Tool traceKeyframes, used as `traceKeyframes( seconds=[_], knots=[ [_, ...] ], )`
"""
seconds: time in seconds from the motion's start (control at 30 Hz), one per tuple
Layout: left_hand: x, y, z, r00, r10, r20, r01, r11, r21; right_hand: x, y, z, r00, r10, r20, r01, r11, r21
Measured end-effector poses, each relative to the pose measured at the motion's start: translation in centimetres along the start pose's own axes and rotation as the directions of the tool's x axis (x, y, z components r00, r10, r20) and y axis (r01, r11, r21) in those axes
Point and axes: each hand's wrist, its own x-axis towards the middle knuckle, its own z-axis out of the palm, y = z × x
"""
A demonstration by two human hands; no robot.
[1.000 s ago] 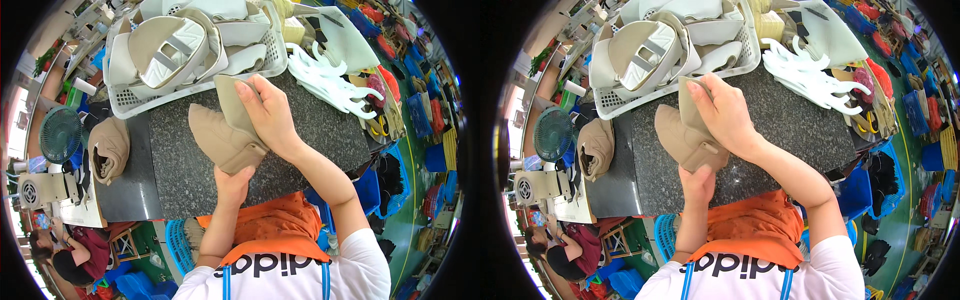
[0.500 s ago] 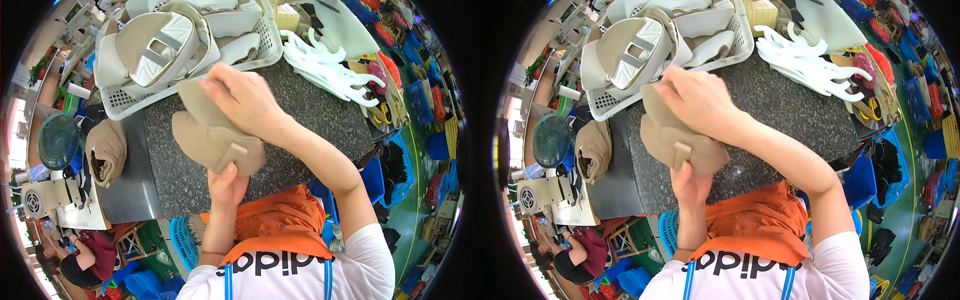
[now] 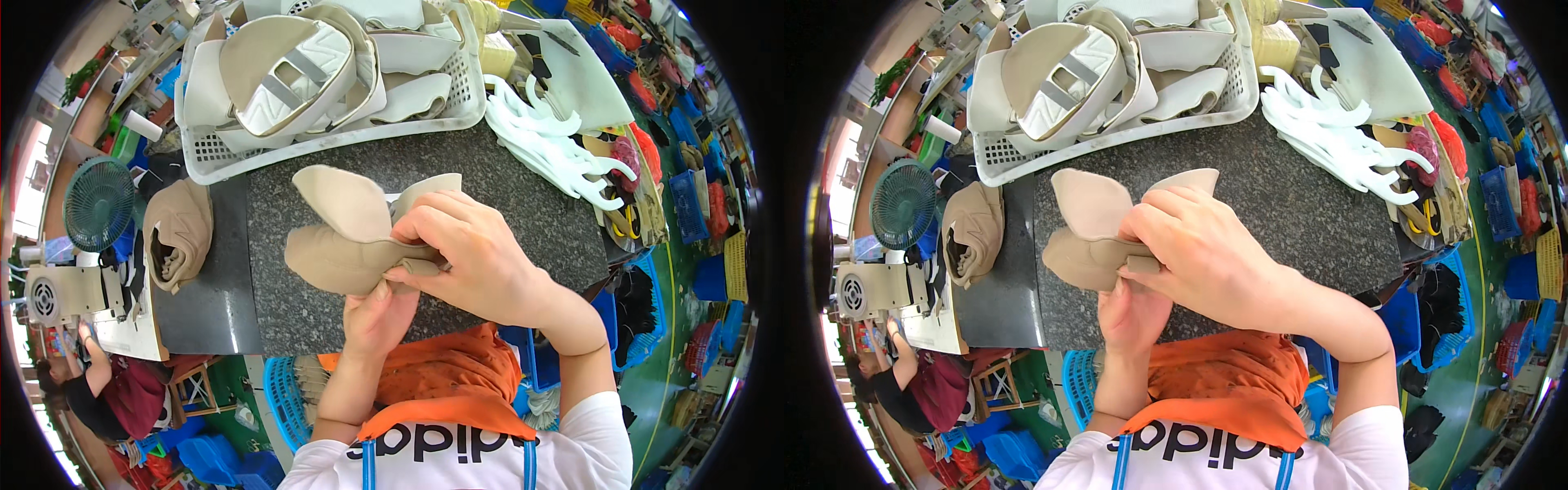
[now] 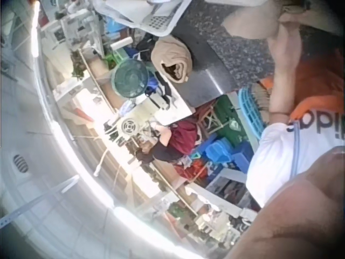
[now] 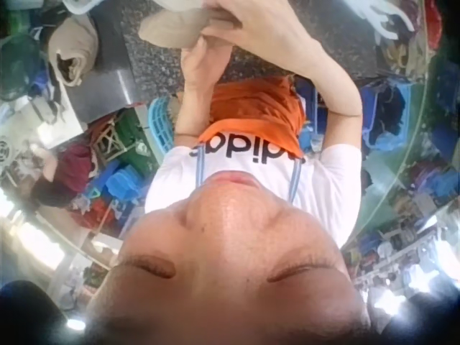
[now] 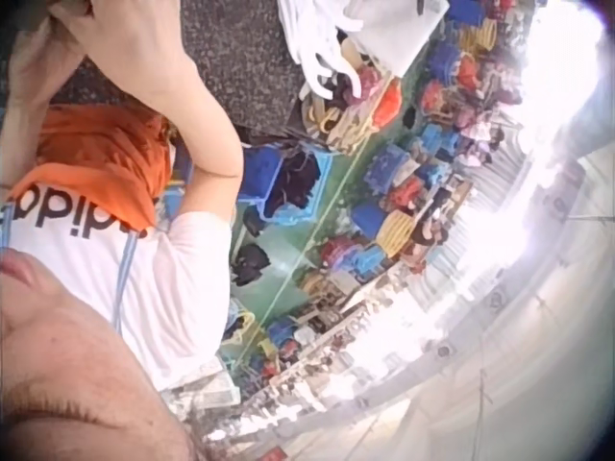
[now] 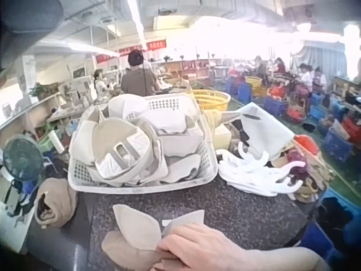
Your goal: The person inserts foam padding pieces into shoe upper linings by hand, then folds and shapes the material around the inserts.
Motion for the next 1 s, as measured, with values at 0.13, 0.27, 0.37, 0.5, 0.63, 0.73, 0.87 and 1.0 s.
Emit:
traceKeyframes(
  seconds=[0.13,0.27,0.37,0.5,0.63,0.73,0.87,1.0],
  knots=[
    [1.0,2.0,-2.1,0.997,-0.045,0.065,0.043,0.999,0.027,-0.2,0.1,-1.0,0.998,-0.065,0.025,0.064,0.997,0.044],
    [2.8,4.4,-3.9,0.977,-0.183,0.113,0.194,0.976,-0.097,-0.1,0.6,-0.6,0.987,-0.093,0.128,0.085,0.994,0.062],
    [2.8,5.2,-2.6,0.992,-0.122,0.007,0.12,0.957,-0.264,-0.9,1.8,-0.4,0.972,0.002,0.234,-0.022,0.996,0.084],
    [1.5,2.3,-1.6,0.99,-0.139,0.02,0.137,0.922,-0.362,-2.1,5.5,0.4,0.955,0.009,0.296,-0.014,1.0,0.013],
    [0.7,1.4,-2.6,0.988,-0.103,-0.118,0.111,0.991,0.068,-0.7,6.3,-1.2,0.784,0.084,0.614,-0.359,0.869,0.339],
    [-0.1,0.4,-2.9,0.991,-0.106,-0.084,0.11,0.993,0.041,-0.7,6.3,1.5,0.929,0.043,0.369,-0.321,0.593,0.739],
    [-0.8,0.0,-3.5,0.978,-0.101,-0.183,0.092,0.994,-0.056,-1.5,6.7,3.8,0.882,0.372,0.289,-0.407,0.291,0.866],
    [-0.8,-0.7,-3.1,0.986,-0.063,-0.153,0.053,0.996,-0.068,-1.0,7.0,4.6,0.892,0.436,0.124,-0.288,0.333,0.898]
  ],
)
